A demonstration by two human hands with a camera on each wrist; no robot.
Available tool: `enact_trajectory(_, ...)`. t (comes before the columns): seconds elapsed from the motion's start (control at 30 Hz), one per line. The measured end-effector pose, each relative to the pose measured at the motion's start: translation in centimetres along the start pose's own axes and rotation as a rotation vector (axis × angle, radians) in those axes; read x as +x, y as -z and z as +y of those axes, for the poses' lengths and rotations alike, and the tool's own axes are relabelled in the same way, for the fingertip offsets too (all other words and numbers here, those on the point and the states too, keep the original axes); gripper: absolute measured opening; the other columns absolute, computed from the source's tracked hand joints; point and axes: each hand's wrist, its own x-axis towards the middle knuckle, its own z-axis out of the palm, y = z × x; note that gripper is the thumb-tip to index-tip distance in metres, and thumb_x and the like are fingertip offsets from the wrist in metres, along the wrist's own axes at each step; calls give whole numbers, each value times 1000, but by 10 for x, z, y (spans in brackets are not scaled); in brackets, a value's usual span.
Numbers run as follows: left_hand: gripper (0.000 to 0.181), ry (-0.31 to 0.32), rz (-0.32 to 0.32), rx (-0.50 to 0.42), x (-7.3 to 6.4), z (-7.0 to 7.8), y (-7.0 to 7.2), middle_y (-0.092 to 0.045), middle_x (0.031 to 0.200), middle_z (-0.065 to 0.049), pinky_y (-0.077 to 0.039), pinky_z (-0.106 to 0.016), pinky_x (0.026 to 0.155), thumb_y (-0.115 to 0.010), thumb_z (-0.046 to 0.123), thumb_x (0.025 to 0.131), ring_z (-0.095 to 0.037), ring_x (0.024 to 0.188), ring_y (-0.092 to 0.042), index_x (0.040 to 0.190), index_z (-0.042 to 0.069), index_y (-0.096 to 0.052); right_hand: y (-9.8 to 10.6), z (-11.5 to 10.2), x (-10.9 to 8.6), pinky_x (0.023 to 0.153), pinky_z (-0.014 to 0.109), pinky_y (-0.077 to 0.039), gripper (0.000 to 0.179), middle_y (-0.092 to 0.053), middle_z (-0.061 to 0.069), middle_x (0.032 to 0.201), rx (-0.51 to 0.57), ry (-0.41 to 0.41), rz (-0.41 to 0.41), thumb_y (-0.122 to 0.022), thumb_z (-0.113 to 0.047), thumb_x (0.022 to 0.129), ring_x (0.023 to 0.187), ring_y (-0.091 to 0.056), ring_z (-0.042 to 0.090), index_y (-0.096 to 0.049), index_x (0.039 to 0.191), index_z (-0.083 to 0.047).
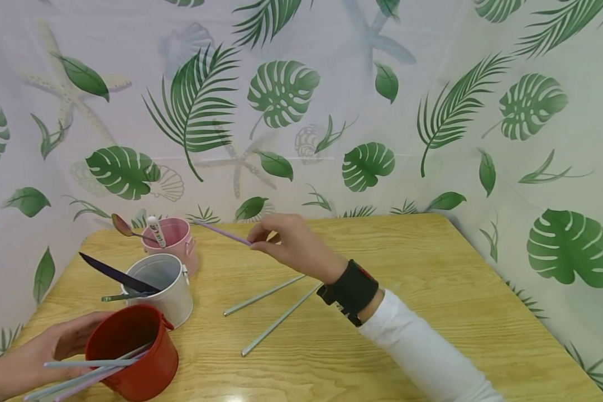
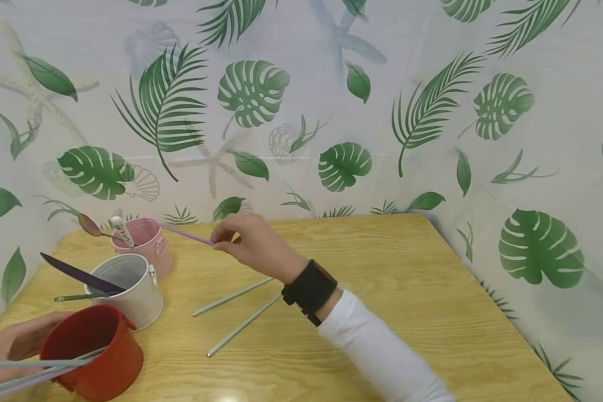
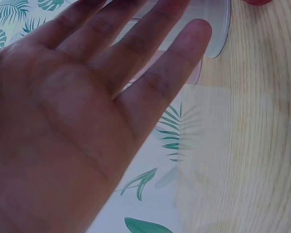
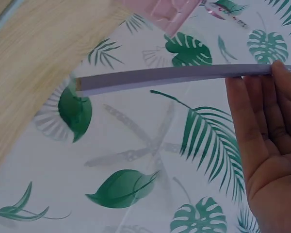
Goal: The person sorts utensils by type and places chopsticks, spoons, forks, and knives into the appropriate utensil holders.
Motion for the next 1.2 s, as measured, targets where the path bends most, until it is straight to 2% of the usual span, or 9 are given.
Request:
enact_trajectory(0.07, 66, -1, -2, -11, 0, 0, 0, -53, 138, 32, -60, -35, 90, -61, 9, 101, 3, 120, -59, 153, -9, -25, -1, -9, 2, 74, 21, -58, 11, -69, -1, 95, 11, 28, 12, -77, -3, 92, 87, -64, 6, -73, 100, -9)
enact_trajectory(0.27, 68, -25, 11, -2, 1, -1, -1, -53, 138, 32, -60, -37, 90, -63, 8, 99, 4, 120, -58, 146, 52, -40, -3, -31, 4, 74, 24, -60, 11, -69, 1, 96, 114, 85, 61, -76, -1, 92, 88, -65, 6, -72, 100, -7)
enact_trajectory(0.33, 71, -28, 10, 0, 1, -2, -1, -52, 138, 32, -60, -37, 90, -63, 8, 99, 5, 120, -58, 140, 61, -39, -3, -38, 5, 75, 26, -61, 11, -70, 2, 96, 167, 91, 77, -76, -1, 92, 89, -66, 7, -72, 101, -6)
enact_trajectory(0.43, 68, -23, 5, -6, 0, -2, 0, -52, 138, 33, -60, -36, 90, -63, 8, 100, 5, 120, -57, 147, 52, -40, -3, -53, 6, 76, 29, -62, 12, -70, 3, 97, 241, 96, 97, -76, 0, 91, 89, -67, 8, -72, 101, -5)
enact_trajectory(0.63, 71, 21, -17, -26, 1, -2, 2, -52, 137, 34, -60, -35, 91, -61, 10, 101, 4, 119, -58, 154, -12, -19, -5, -81, 5, 77, 32, -63, 12, -72, 9, 97, 337, 147, 114, -75, 3, 91, 90, -69, 14, -71, 102, -1)
enact_trajectory(0.73, 70, 20, -24, -43, 1, -2, 2, -53, 137, 33, -60, -33, 91, -60, 9, 102, 4, 119, -58, 154, -12, -19, -7, -92, 5, 77, 34, -63, 12, -72, 12, 97, 385, 182, 117, -74, 6, 91, 89, -70, 19, -70, 101, 1)
enact_trajectory(0.97, 65, -7, -24, -60, 1, -3, 2, -54, 139, 30, -60, -35, 91, -59, 8, 102, 3, 120, -58, 144, 54, -41, -15, -112, 6, 78, 36, -63, 14, -71, 16, 97, 461, 265, 128, -73, 10, 90, 89, -72, 24, -69, 102, 3)
enact_trajectory(1.1, 60, -7, -31, -76, 1, -3, 3, -55, 138, 29, -59, -31, 91, -59, 7, 103, 5, 120, -57, 151, 39, -41, -20, -121, 6, 80, 36, -63, 18, -71, 18, 98, 475, 287, 136, -74, 12, 88, 91, -71, 21, -68, 102, 4)
enact_trajectory(1.2, 59, -7, -24, -65, 1, -3, 2, -54, 138, 30, -59, -32, 91, -59, 7, 103, 4, 120, -58, 156, 13, -36, -24, -125, 5, 80, 35, -63, 20, -71, 19, 98, 479, 288, 137, -75, 13, 86, 92, -70, 19, -67, 103, 5)
